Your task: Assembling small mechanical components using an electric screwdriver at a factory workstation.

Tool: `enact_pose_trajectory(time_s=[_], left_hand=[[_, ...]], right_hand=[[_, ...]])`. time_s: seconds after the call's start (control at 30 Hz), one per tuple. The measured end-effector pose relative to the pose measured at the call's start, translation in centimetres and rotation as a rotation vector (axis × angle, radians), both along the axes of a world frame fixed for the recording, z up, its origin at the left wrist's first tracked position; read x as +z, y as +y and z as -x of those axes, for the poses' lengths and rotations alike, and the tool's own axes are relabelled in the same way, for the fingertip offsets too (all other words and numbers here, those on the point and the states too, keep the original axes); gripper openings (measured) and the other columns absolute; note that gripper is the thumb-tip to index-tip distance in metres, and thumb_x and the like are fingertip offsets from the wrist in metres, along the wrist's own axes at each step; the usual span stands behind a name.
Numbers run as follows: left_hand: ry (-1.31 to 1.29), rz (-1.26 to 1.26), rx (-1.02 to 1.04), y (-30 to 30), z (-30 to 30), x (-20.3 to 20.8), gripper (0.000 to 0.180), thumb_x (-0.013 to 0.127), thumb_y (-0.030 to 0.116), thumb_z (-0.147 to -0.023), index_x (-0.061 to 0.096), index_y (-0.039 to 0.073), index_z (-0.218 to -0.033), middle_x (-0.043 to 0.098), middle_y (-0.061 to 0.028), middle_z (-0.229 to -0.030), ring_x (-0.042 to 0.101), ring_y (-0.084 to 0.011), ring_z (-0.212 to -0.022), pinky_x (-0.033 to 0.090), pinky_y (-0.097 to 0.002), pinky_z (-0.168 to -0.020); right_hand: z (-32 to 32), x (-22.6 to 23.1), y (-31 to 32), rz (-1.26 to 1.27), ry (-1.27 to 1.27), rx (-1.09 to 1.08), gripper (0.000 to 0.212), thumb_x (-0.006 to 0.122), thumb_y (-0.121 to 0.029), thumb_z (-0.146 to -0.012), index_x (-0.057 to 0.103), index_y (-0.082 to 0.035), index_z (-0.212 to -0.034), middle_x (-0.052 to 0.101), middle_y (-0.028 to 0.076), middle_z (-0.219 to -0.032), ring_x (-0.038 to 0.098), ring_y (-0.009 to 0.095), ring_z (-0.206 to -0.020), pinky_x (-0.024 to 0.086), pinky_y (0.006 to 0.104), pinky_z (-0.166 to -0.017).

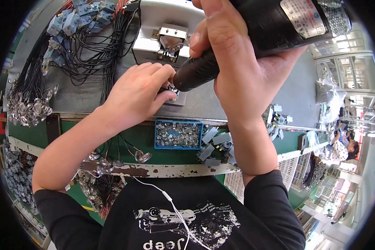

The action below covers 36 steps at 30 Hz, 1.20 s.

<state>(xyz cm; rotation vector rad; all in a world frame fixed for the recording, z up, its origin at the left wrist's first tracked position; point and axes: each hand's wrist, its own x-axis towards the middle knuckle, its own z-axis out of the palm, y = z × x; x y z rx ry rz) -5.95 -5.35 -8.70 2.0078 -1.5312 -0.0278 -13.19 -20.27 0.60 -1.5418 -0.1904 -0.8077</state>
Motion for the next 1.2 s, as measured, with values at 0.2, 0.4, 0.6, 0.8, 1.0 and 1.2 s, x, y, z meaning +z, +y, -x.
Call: enact_pose_trajectory(time_s=[0.2,0.4,0.6,0.8,1.0,1.2], left_hand=[[0.003,-0.016,-0.001,-0.2,0.0,-0.1,0.035,0.077,0.018,-0.087,0.056,0.007,-0.112,0.063,-0.0072,-0.093,0.062,-0.0303,-0.095,0.049,-0.0431,-0.084],[0.070,-0.049,-0.012,-0.2,-0.5,-0.3,0.040,0.075,0.019,-0.089,0.056,0.005,-0.121,0.062,-0.0107,-0.114,0.063,-0.0338,-0.107,0.052,-0.0456,-0.090],[0.107,-0.175,0.010,0.0,-0.1,0.7,0.036,0.072,0.020,-0.093,0.058,0.005,-0.121,0.060,-0.0079,-0.126,0.062,-0.0335,-0.116,0.054,-0.0444,-0.094],[0.130,-0.126,0.016,0.5,0.3,-0.5,0.036,0.073,0.020,-0.092,0.058,0.004,-0.121,0.059,-0.0080,-0.127,0.062,-0.0328,-0.115,0.054,-0.0448,-0.093],[0.099,-0.087,-0.108,0.1,-0.6,-1.5,0.040,0.075,0.017,-0.089,0.058,0.001,-0.121,0.061,-0.0123,-0.120,0.063,-0.0334,-0.111,0.054,-0.0418,-0.094],[0.056,-0.068,-0.152,1.2,-0.5,1.8,0.038,0.078,0.010,-0.083,0.064,0.009,-0.119,0.066,-0.0067,-0.118,0.066,-0.0335,-0.103,0.054,-0.0430,-0.087]], right_hand=[[-0.1,-0.6,-0.5,0.055,0.015,0.003,0.038,0.074,0.009,-0.086,0.058,0.005,-0.120,0.069,0.008,-0.092,0.068,0.013,-0.075,0.055,0.0255,-0.066],[-0.4,-1.0,-1.1,0.099,0.040,0.023,0.033,0.074,0.010,-0.086,0.061,0.006,-0.115,0.069,0.008,-0.091,0.068,0.013,-0.074,0.055,0.0254,-0.065],[-0.4,-1.2,0.0,-0.030,0.000,-0.012,0.016,0.075,0.011,-0.085,0.069,0.005,-0.098,0.071,0.008,-0.086,0.069,0.013,-0.075,0.055,0.0249,-0.066],[-0.2,-1.9,-0.2,0.145,-0.015,0.002,0.017,0.075,0.010,-0.086,0.069,0.005,-0.100,0.071,0.008,-0.086,0.069,0.013,-0.075,0.055,0.0251,-0.067],[0.1,-0.3,0.8,-0.056,0.315,-0.033,0.015,0.073,0.008,-0.088,0.069,0.005,-0.102,0.071,0.009,-0.087,0.069,0.014,-0.078,0.055,0.0256,-0.069],[1.6,-4.2,-4.4,0.318,-0.372,-0.012,0.028,0.075,0.002,-0.088,0.062,0.002,-0.112,0.070,0.008,-0.096,0.068,0.015,-0.086,0.055,0.0282,-0.075]])
